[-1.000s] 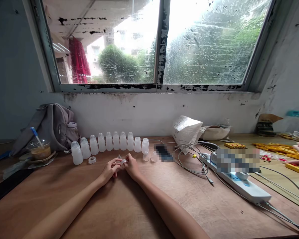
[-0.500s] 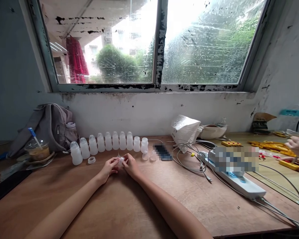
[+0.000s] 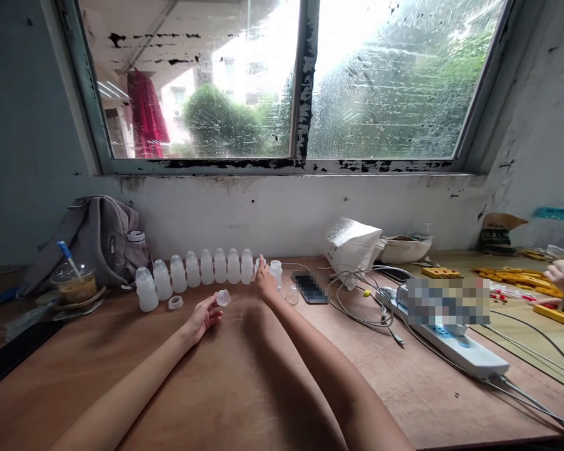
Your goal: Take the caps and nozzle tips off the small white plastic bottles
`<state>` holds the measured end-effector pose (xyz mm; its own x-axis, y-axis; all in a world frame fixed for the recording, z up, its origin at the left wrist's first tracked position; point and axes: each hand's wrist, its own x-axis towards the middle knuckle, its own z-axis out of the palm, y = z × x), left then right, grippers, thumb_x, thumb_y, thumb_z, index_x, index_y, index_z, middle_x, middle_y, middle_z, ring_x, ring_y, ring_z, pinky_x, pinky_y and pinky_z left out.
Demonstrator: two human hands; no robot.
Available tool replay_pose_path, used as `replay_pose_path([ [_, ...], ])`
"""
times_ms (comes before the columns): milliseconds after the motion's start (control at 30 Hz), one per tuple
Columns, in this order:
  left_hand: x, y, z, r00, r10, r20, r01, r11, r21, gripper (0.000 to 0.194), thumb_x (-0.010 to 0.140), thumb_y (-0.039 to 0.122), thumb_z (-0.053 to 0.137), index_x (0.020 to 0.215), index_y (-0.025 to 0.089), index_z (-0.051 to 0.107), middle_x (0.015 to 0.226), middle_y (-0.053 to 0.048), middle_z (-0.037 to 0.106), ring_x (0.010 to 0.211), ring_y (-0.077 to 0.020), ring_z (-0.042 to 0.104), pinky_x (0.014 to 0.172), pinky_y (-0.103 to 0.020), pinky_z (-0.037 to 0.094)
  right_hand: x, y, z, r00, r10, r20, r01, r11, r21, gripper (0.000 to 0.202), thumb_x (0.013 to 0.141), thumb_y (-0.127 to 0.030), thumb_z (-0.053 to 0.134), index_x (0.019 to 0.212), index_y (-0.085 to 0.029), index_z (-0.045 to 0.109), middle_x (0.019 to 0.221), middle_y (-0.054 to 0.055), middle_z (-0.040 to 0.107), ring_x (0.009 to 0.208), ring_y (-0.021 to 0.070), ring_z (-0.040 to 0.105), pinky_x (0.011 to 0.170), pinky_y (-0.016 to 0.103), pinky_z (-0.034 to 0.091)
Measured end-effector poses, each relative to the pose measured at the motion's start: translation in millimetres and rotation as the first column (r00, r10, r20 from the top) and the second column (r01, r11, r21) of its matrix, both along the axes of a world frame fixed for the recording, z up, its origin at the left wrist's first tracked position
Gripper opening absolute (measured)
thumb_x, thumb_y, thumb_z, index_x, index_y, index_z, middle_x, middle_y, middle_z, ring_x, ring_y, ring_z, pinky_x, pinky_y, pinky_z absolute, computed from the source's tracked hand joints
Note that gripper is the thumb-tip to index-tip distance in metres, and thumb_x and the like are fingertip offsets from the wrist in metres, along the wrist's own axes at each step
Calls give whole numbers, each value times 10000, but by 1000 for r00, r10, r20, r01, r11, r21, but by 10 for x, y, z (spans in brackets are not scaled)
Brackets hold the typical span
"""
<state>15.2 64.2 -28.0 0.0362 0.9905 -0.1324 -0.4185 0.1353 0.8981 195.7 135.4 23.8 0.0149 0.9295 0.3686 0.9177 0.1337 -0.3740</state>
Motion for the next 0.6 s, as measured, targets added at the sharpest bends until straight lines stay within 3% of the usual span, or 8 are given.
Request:
replay_pose_path([
  [100,0,-11,7,1000,-15,5,15,1000,-2,333,686,395,613,906,147,577,832,-40,595,489,-65,564,439,-175,458,37,86,98,999,-29,24,29,999,-18,453,767,-191,448,1204,-134,346,985,144,506,798,213,541,635,274,358],
  [267,1,-16,15,1000,-22,12,22,1000,-2,334,688,395,610,911,150,574,836,-43,600,498,-68,563,441,-178,455,95,-14,113,998,33,48,-37,996,86,183,800,-239,431,940,-161,520,1005,131,496,863,206,500,676,268,348],
  [433,14,-23,25,1000,-22,21,22,1000,-3,321,690,390,606,905,155,569,834,-38,602,487,-69,562,434,-180,450,174,-163,168,984,171,-41,-158,963,219,154,785,-313,444,812,-180,518,821,56,565,746,166,511,645,249,356],
  [600,22,-57,56,1000,-16,22,17,1000,-2,315,688,394,607,880,148,569,820,-37,602,481,-64,557,431,-173,445,186,-310,89,927,330,-176,-291,932,217,259,690,-312,540,905,-182,479,851,55,572,755,187,537,645,278,389],
])
